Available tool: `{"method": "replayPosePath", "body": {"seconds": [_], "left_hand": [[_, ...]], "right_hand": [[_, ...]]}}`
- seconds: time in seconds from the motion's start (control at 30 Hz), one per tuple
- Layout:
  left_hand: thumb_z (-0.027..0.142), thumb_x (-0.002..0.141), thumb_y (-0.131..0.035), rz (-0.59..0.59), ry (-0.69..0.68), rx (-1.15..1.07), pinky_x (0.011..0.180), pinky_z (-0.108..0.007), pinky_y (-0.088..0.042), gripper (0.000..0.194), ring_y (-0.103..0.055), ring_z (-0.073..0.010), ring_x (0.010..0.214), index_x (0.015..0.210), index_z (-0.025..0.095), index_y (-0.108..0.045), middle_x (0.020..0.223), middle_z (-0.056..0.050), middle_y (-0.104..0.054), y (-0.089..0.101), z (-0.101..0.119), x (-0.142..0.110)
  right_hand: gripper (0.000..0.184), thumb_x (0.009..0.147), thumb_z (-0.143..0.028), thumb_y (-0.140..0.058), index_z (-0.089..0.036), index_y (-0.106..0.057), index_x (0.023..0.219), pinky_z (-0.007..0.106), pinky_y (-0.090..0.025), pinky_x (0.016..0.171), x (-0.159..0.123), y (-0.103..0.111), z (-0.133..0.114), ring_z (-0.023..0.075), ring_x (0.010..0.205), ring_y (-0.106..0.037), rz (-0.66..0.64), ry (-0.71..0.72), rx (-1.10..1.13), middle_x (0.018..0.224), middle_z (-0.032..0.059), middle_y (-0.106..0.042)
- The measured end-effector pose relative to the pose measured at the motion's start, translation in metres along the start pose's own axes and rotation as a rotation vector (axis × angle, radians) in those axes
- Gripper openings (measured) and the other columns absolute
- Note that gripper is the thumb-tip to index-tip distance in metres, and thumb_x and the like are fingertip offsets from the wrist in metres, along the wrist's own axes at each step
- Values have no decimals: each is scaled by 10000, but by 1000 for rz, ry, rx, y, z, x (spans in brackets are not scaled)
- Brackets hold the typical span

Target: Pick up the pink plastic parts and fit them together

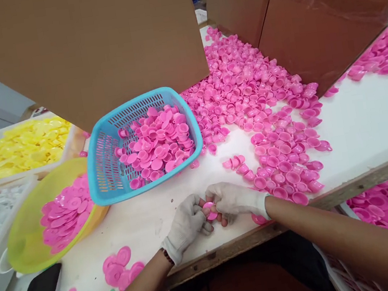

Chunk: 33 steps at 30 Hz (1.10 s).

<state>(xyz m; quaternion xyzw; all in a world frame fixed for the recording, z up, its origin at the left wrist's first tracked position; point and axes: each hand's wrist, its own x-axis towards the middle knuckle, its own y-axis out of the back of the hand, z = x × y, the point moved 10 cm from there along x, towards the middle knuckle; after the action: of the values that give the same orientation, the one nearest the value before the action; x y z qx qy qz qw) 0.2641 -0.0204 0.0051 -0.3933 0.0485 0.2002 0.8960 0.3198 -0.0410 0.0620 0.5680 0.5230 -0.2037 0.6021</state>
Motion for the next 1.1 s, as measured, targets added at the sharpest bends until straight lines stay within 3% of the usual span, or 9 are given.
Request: {"method": "replayPosePath", "body": {"seconds": [0.13,0.37,0.57,0.63,0.7,0.8,0.87,0.97,1.1], "left_hand": [[342,769,-555,-65,-25,8,406,-194,-436,212,-560,-109,431,832,190,-421,576,21,-591,-3,2,-1],[163,711,-529,-10,-152,176,381,-167,-342,202,-478,-78,400,884,207,-435,575,63,-540,-2,13,-4],[232,750,-543,43,-307,448,505,-214,-391,206,-510,-106,527,942,196,-478,633,41,-563,6,33,-23],[260,749,-554,160,-321,632,603,-252,-423,200,-551,-141,635,935,193,-521,687,11,-591,31,39,-37],[267,781,-493,245,-260,816,703,-300,-447,173,-587,-177,748,926,192,-552,804,-33,-633,65,38,-53],[250,779,-425,397,-156,1061,828,-350,-454,237,-615,-221,886,950,171,-569,992,-97,-642,135,28,-80],[220,750,-406,483,-38,1213,881,-377,-445,303,-616,-258,964,991,159,-579,1059,-128,-641,182,10,-97],[202,715,-414,476,59,1292,925,-368,-425,273,-608,-269,1013,928,158,-580,1034,-135,-660,224,-22,-111],[235,780,-370,457,194,1212,779,-336,-461,159,-641,-243,805,804,188,-520,835,-97,-674,233,-40,-114]], "right_hand": [[203,764,-261,-580,-185,-467,914,188,-478,461,-1,-4,-1,107,481,-608,-123,-52,38,634,4,-635],[104,794,-157,-476,-186,-447,890,206,-500,476,6,-1,1,101,482,-607,-34,6,1,666,-6,-630],[61,795,-127,-437,-181,-460,815,194,-440,400,3,-6,-3,90,402,-525,10,61,-166,556,-36,-547],[39,795,-147,-459,-182,-465,812,190,-420,390,-5,-12,-14,94,397,-510,-21,116,-173,527,-42,-527],[59,802,-168,-477,-184,-468,858,201,-448,446,-20,-10,-45,105,476,-560,-15,281,-65,593,-20,-573],[242,843,-238,-475,-207,-429,1078,275,-511,655,-61,19,-105,140,760,-644,119,656,205,957,59,-631],[272,865,-276,-453,-208,-411,1125,284,-504,672,-84,41,-119,142,776,-636,235,722,188,1000,64,-609],[108,852,-232,-453,-185,-515,926,250,-461,603,-99,55,-100,128,659,-580,351,571,-258,781,17,-587],[100,813,-124,-485,-175,-568,789,305,-420,709,-102,63,-41,188,752,-577,478,270,-1020,792,59,-613]]}}
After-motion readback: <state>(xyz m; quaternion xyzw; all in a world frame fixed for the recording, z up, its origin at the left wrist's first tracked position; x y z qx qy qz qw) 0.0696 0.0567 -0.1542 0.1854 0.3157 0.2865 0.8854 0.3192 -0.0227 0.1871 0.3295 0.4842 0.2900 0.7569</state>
